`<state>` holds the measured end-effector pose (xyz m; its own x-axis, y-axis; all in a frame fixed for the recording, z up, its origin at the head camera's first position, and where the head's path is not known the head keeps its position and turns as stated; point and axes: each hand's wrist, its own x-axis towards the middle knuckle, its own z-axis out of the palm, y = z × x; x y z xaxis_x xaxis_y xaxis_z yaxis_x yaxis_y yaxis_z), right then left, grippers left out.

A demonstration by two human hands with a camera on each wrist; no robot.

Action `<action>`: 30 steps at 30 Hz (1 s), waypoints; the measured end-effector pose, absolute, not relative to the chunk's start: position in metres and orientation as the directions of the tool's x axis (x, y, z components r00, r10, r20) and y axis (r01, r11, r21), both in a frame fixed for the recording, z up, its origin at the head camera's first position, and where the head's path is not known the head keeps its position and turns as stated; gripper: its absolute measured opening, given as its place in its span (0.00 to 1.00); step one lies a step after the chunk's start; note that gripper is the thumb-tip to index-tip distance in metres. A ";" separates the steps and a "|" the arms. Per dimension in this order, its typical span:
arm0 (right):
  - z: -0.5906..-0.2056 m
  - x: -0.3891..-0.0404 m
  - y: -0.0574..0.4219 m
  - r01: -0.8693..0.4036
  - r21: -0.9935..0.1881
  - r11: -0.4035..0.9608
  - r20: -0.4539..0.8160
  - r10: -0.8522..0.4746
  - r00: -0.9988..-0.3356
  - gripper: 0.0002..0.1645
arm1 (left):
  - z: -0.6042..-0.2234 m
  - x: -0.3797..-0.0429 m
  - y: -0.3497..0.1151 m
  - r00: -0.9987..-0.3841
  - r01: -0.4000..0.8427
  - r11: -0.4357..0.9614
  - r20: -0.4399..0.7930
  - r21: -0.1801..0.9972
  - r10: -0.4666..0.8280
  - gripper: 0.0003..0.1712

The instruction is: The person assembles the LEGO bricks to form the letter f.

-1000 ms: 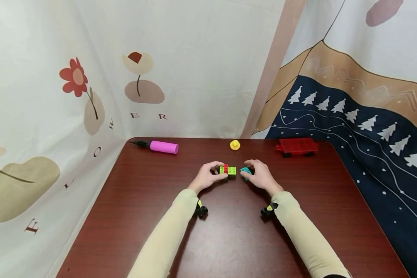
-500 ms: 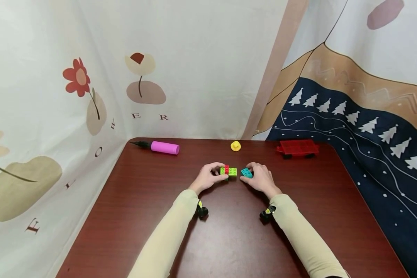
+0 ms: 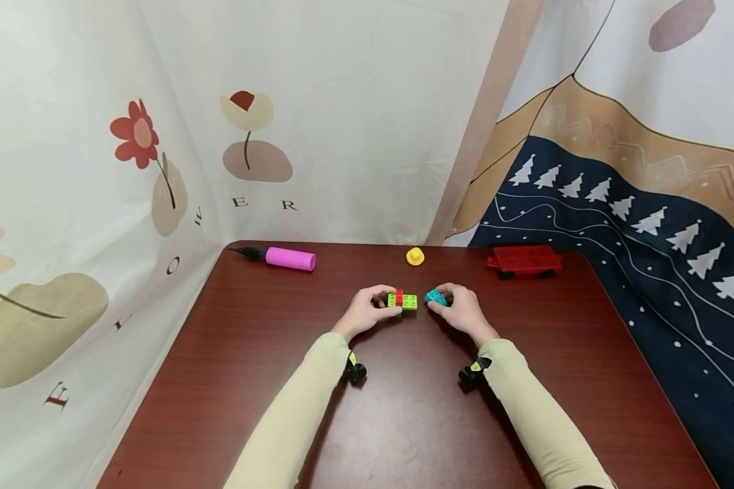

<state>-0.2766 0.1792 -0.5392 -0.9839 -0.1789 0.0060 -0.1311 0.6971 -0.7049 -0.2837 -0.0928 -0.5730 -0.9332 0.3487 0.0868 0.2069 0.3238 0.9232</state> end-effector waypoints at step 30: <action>-0.514 -0.281 0.156 -0.245 -0.889 0.388 0.106 -0.346 -0.932 0.27 | -0.572 -0.284 -0.092 -0.933 0.235 0.340 0.114 0.911 0.340 0.24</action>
<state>-0.2815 0.1561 -0.5138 -0.9324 -0.3456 0.1057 -0.2445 0.3878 -0.8887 -0.2841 -0.0919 -0.5724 -0.9333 0.3405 0.1141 0.2353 0.3399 0.9106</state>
